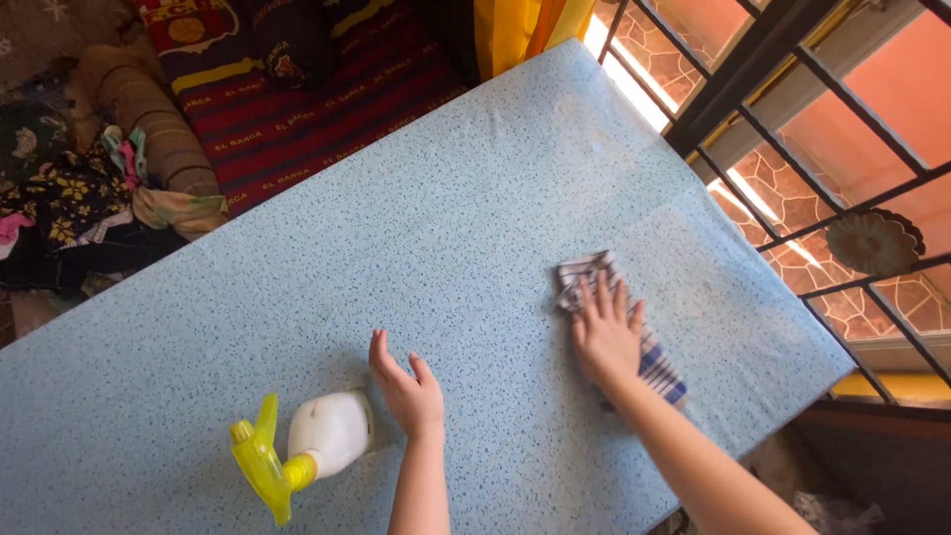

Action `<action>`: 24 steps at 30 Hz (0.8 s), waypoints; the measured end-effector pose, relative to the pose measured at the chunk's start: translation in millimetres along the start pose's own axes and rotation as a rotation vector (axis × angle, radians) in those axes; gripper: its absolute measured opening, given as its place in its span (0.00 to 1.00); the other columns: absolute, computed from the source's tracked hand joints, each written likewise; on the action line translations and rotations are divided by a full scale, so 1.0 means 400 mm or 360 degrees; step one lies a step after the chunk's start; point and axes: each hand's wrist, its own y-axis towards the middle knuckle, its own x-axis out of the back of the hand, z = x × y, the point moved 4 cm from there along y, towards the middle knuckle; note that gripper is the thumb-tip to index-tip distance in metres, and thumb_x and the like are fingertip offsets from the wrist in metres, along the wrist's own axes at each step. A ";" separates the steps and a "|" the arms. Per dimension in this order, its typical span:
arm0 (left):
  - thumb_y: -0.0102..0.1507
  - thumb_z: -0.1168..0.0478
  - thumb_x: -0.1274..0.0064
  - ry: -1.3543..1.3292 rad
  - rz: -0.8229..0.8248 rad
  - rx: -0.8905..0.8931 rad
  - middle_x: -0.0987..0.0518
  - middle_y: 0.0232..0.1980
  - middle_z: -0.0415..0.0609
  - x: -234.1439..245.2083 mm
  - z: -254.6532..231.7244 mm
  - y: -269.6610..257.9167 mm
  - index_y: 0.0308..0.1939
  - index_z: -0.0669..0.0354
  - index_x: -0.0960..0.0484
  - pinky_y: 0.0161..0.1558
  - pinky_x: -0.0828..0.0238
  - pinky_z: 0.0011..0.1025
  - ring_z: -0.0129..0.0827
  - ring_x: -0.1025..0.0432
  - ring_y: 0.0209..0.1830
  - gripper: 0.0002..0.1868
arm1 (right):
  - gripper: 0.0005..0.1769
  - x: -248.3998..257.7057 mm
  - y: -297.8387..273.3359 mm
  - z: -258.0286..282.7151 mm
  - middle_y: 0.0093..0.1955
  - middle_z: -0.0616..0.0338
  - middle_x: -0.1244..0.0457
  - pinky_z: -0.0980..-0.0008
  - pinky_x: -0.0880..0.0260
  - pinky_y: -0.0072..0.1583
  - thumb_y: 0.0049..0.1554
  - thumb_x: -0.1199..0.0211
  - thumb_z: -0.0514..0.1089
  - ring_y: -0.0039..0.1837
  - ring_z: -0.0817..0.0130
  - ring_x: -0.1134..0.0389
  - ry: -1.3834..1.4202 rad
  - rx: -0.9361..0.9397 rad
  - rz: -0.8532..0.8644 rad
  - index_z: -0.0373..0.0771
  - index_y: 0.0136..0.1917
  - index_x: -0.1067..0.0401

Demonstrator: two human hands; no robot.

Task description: The recorder sprays a cleaning solution on a table and wipes it clean with a cloth.

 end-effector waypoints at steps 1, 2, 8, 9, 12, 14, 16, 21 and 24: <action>0.65 0.70 0.55 -0.0002 -0.0008 0.0001 0.36 0.75 0.64 -0.015 0.009 0.016 0.71 0.66 0.39 0.74 0.44 0.47 0.57 0.41 0.76 0.29 | 0.38 0.012 -0.009 0.069 0.86 0.54 0.62 0.37 0.74 0.78 0.63 0.55 0.58 0.86 0.48 0.66 -0.0001 0.0007 -0.0005 0.51 0.83 0.53; 0.65 0.71 0.56 0.0066 0.0003 -0.0039 0.36 0.75 0.64 -0.039 0.014 0.042 0.71 0.67 0.39 0.75 0.45 0.48 0.58 0.43 0.77 0.29 | 0.38 0.019 -0.005 0.145 0.86 0.54 0.61 0.38 0.73 0.78 0.62 0.55 0.59 0.85 0.49 0.66 0.0059 0.0141 0.0059 0.51 0.82 0.53; 0.65 0.71 0.58 0.0362 0.0024 -0.0153 0.36 0.75 0.63 -0.148 0.051 0.151 0.70 0.67 0.37 0.77 0.50 0.49 0.60 0.47 0.79 0.27 | 0.37 0.023 0.169 0.416 0.85 0.57 0.59 0.37 0.73 0.77 0.62 0.54 0.58 0.85 0.51 0.65 0.0251 0.0453 0.0119 0.52 0.82 0.53; 0.66 0.71 0.59 0.0426 0.0024 -0.0157 0.36 0.75 0.62 -0.156 0.052 0.153 0.69 0.66 0.36 0.77 0.50 0.48 0.59 0.47 0.79 0.26 | 0.36 0.019 0.204 0.441 0.85 0.58 0.59 0.37 0.73 0.77 0.63 0.54 0.58 0.85 0.52 0.65 0.0276 0.0468 0.0133 0.52 0.82 0.53; 0.66 0.69 0.60 0.0528 0.0040 -0.0113 0.35 0.75 0.59 -0.152 0.038 0.156 0.68 0.65 0.35 0.77 0.50 0.47 0.56 0.45 0.79 0.25 | 0.36 -0.004 0.313 0.486 0.85 0.58 0.60 0.36 0.73 0.77 0.63 0.54 0.57 0.85 0.53 0.65 0.0315 0.0502 0.0205 0.52 0.82 0.53; 0.66 0.69 0.60 0.0555 0.0060 -0.0079 0.35 0.75 0.58 -0.148 0.036 0.155 0.68 0.64 0.34 0.77 0.49 0.47 0.55 0.45 0.79 0.25 | 0.36 -0.024 0.373 0.512 0.85 0.59 0.60 0.35 0.73 0.77 0.63 0.55 0.57 0.85 0.53 0.65 0.0324 0.0531 0.0235 0.53 0.82 0.53; 0.65 0.69 0.60 0.0576 0.0075 -0.0064 0.35 0.74 0.58 -0.146 0.028 0.162 0.68 0.64 0.33 0.77 0.49 0.46 0.54 0.44 0.78 0.25 | 0.36 -0.047 0.443 0.541 0.86 0.59 0.60 0.35 0.74 0.77 0.63 0.55 0.57 0.85 0.54 0.66 0.0336 0.0551 0.0247 0.54 0.82 0.54; 0.66 0.68 0.62 0.0621 0.0127 -0.0030 0.34 0.74 0.57 -0.143 0.022 0.169 0.68 0.64 0.32 0.76 0.48 0.45 0.54 0.43 0.78 0.24 | 0.34 -0.109 0.605 0.603 0.86 0.61 0.61 0.35 0.76 0.78 0.66 0.60 0.59 0.86 0.55 0.67 0.0314 0.0621 0.0165 0.56 0.83 0.55; 0.67 0.67 0.63 0.0577 0.0087 -0.0019 0.34 0.74 0.56 -0.149 0.021 0.167 0.67 0.64 0.31 0.75 0.46 0.45 0.53 0.43 0.77 0.24 | 0.34 -0.125 0.680 0.596 0.87 0.64 0.62 0.35 0.78 0.78 0.66 0.61 0.59 0.86 0.57 0.68 0.0306 0.0654 0.0141 0.58 0.84 0.56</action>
